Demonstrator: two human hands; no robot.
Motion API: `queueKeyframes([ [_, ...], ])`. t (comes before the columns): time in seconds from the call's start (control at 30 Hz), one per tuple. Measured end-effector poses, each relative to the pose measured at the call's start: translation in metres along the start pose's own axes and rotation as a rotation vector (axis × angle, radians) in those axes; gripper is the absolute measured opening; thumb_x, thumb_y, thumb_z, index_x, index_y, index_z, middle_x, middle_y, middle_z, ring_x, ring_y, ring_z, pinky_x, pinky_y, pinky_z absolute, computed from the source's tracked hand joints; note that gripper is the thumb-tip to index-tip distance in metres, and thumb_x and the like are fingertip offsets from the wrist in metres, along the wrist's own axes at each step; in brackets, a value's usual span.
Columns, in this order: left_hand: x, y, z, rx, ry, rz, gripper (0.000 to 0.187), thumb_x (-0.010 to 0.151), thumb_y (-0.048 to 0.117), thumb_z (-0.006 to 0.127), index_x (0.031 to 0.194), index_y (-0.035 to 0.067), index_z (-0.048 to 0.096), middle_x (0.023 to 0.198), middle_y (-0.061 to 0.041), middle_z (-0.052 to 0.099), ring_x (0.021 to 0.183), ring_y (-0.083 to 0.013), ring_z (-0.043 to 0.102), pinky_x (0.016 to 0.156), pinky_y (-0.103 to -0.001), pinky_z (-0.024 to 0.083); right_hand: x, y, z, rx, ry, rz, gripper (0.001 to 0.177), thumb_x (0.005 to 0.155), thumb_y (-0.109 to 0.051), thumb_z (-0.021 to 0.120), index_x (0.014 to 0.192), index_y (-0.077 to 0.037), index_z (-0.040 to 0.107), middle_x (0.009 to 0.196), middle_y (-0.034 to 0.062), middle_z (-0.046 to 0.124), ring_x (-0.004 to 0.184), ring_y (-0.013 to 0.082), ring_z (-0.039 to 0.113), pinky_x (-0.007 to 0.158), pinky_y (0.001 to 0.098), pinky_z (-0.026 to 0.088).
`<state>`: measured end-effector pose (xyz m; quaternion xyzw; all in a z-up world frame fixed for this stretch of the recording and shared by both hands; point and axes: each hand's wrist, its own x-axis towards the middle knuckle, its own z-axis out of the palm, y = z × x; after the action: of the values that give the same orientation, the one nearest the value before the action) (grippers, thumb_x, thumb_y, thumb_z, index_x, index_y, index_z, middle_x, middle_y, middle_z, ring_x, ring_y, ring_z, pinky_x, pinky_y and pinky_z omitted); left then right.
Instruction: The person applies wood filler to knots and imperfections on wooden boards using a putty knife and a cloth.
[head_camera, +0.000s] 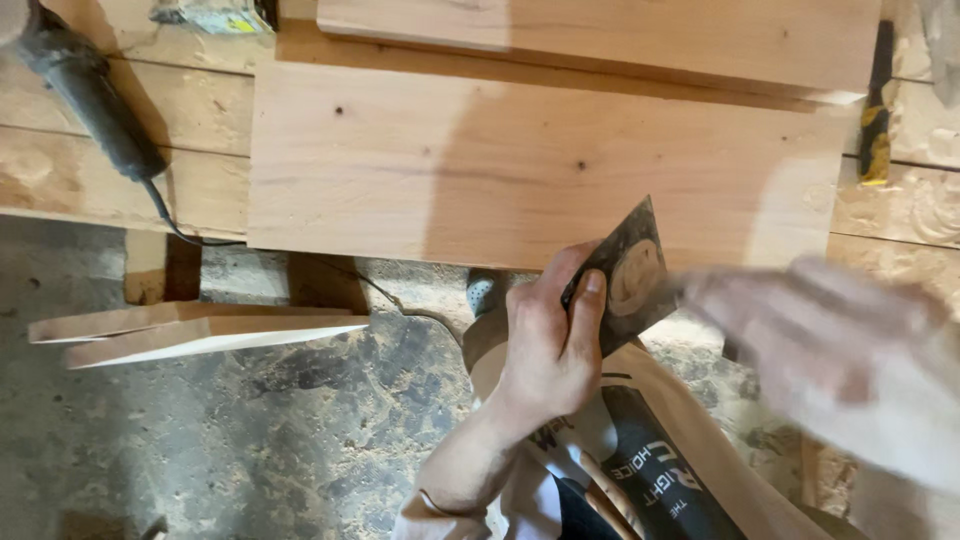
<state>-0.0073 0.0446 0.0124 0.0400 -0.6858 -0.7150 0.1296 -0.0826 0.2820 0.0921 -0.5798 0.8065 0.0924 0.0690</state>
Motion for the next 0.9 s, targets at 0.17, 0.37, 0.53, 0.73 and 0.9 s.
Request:
queueKeyframes([
  [0.17,-0.001,0.004,-0.002,0.003,-0.007,-0.022,0.024,0.104,0.005,0.049,0.12,-0.004,0.065,0.07,-0.014,0.06,0.06,-0.0244,0.062,0.062,-0.034,0.048,0.002,-0.019,-0.003,-0.029,0.228,-0.14,0.054,0.076,-0.005,0.069,0.129,0.005,0.064,0.132,0.021,0.068,0.113,0.0299,0.069,0.083,0.0379,0.059],
  [0.37,-0.003,0.002,-0.001,-0.023,0.009,0.021,0.025,0.105,0.004,0.048,0.123,-0.004,0.064,0.077,-0.013,0.064,0.066,-0.0237,0.066,0.066,-0.033,0.052,0.002,-0.001,-0.006,0.055,0.044,-0.01,0.069,0.085,-0.042,0.074,0.132,0.008,0.063,0.13,0.0249,0.068,0.093,0.0256,0.063,0.068,0.0377,0.055],
  [0.53,-0.003,0.001,-0.004,-0.019,0.045,0.087,0.024,0.108,0.004,0.048,0.126,-0.004,0.063,0.092,-0.016,0.069,0.081,-0.026,0.071,0.076,-0.034,0.055,0.018,0.001,0.013,0.22,-0.6,0.408,0.059,0.083,-0.014,0.072,0.141,-0.017,0.063,0.144,-0.0001,0.064,0.104,0.014,0.071,0.079,0.0269,0.065],
  [0.73,-0.003,0.002,-0.005,-0.021,0.017,0.038,0.026,0.104,0.005,0.048,0.123,-0.005,0.064,0.089,-0.017,0.07,0.078,-0.0269,0.072,0.076,-0.035,0.056,-0.009,-0.027,0.017,0.034,0.078,-0.027,0.061,0.077,-0.027,0.071,0.134,-0.007,0.063,0.126,0.0147,0.072,0.097,0.0261,0.067,0.072,0.0406,0.058],
  [0.9,-0.003,-0.004,-0.003,-0.018,0.023,0.024,0.025,0.103,0.005,0.047,0.119,-0.005,0.064,0.082,-0.016,0.069,0.07,-0.025,0.069,0.069,-0.034,0.054,-0.005,-0.013,0.014,-0.082,0.11,-0.003,0.054,0.082,-0.006,0.072,0.134,0.0,0.056,0.129,0.0172,0.07,0.106,0.0249,0.07,0.082,0.0386,0.059],
])
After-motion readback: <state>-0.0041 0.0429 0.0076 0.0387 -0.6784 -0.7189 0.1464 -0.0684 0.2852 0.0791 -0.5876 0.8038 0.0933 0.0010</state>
